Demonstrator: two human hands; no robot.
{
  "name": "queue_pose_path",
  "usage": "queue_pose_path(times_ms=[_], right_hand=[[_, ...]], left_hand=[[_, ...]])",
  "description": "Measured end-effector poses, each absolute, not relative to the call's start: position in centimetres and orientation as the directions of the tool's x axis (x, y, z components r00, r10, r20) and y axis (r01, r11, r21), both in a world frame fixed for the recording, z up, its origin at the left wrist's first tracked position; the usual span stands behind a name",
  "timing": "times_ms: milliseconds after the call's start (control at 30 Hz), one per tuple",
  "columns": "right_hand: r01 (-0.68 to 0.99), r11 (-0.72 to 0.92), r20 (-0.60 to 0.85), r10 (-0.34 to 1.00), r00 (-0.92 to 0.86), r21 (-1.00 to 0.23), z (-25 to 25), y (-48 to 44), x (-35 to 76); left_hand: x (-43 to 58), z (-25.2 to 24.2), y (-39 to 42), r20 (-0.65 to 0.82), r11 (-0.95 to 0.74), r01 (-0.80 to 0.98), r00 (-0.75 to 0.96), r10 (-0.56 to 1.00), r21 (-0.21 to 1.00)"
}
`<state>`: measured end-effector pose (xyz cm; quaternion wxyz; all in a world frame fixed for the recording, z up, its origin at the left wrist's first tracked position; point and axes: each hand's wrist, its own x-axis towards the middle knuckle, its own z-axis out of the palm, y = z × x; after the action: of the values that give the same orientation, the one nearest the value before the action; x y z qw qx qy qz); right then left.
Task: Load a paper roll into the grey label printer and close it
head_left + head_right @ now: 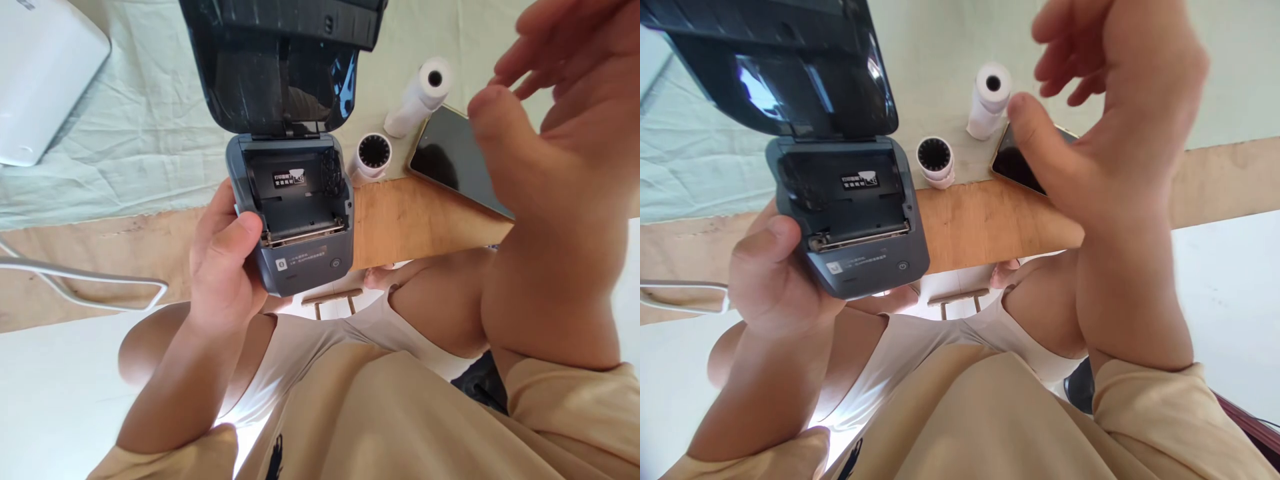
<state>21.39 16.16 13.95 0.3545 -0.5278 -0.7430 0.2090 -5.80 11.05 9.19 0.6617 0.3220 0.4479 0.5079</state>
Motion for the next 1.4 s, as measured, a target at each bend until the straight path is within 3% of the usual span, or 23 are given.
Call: queue_pose_path(times_ms=[200, 333, 500, 1167, 1400], right_hand=[[0.743, 0.348, 0.281, 0.934, -0.221, -0.572, 11.9, 17.5, 23.9], [0.809, 0.384, 0.093, 0.918, -0.384, -0.446, 11.3, 18.7, 26.1], [0.883, 0.309, -0.012, 0.942, -0.334, -0.355, 12.7, 17.1, 25.1], [0.891, 0.347, -0.049, 0.925, -0.376, -0.292, 12.5, 16.4, 24.1], [0.922, 0.193, -0.08, 0.969, -0.232, -0.337, 13.1, 16.4, 23.4]], left_hand=[[-5.8, 9.2, 11.0, -0.284, 0.289, -0.394, 0.073, 0.956, 0.872], [-5.4, 9.1, 11.3, -0.263, 0.26, -0.4, 0.05, 0.964, 0.879], [-4.9, 9.1, 11.4, -0.238, 0.227, -0.418, 0.027, 0.971, 0.879], [-3.9, 9.7, 11.6, -0.216, 0.191, -0.407, -0.017, 0.976, 0.893], [-4.2, 9.6, 11.5, -0.209, 0.215, -0.427, 0.06, 0.976, 0.878]])
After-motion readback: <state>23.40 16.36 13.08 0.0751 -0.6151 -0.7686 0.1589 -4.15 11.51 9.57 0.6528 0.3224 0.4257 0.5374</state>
